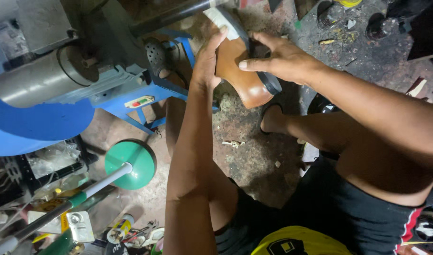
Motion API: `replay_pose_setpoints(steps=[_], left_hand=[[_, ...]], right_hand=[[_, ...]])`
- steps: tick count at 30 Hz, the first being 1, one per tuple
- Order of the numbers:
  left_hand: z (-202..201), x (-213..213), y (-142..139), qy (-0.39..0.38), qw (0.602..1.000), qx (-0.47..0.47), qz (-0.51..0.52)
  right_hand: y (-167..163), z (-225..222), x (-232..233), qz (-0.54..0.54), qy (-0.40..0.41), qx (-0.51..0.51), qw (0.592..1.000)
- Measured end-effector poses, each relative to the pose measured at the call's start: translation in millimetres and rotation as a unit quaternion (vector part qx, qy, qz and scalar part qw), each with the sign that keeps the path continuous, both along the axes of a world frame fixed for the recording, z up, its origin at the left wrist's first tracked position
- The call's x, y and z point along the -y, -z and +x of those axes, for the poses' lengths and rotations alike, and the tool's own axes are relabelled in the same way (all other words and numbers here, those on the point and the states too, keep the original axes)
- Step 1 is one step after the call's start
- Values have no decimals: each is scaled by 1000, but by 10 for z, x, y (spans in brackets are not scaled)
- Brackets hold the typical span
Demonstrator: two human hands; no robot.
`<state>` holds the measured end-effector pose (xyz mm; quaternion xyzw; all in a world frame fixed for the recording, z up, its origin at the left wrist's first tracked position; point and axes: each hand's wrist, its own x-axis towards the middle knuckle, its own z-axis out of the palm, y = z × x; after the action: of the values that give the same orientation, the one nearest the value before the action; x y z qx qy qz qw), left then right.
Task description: The person uses a grinding machine to smooth the sole and edges of a brown leather shoe. They repeatedly press the shoe against the rotating wheel, turning it to work different areas of the sole and upper edge.
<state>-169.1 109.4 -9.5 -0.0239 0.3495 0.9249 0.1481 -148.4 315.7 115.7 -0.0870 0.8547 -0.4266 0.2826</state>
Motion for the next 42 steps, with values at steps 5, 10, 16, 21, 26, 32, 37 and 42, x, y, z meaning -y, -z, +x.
replay_pose_setpoints(steps=[5,10,16,21,26,32,37,42], left_hand=[[-216,16,7,21,999,-42,-15],[-248,56,-20,70,993,-81,45],[-120,77,-52,61,981,-171,65],[-112,70,-10,79,991,-77,80],[-343,77,19,85,996,16,-29],[-448,136,-74,65,996,46,-43],[-493,175,-182,58,996,47,-52],[-483,206,-289,33,993,40,-104]], right_hand=[[64,-164,85,38,0,-56,998],[-147,-57,202,135,-20,-26,990],[-188,131,305,167,-38,-37,985],[6,44,210,115,-49,-49,991],[125,-169,102,-104,65,75,990],[33,-323,116,-190,115,117,968],[-38,-383,150,-224,98,129,961],[-31,-421,177,-204,101,127,965]])
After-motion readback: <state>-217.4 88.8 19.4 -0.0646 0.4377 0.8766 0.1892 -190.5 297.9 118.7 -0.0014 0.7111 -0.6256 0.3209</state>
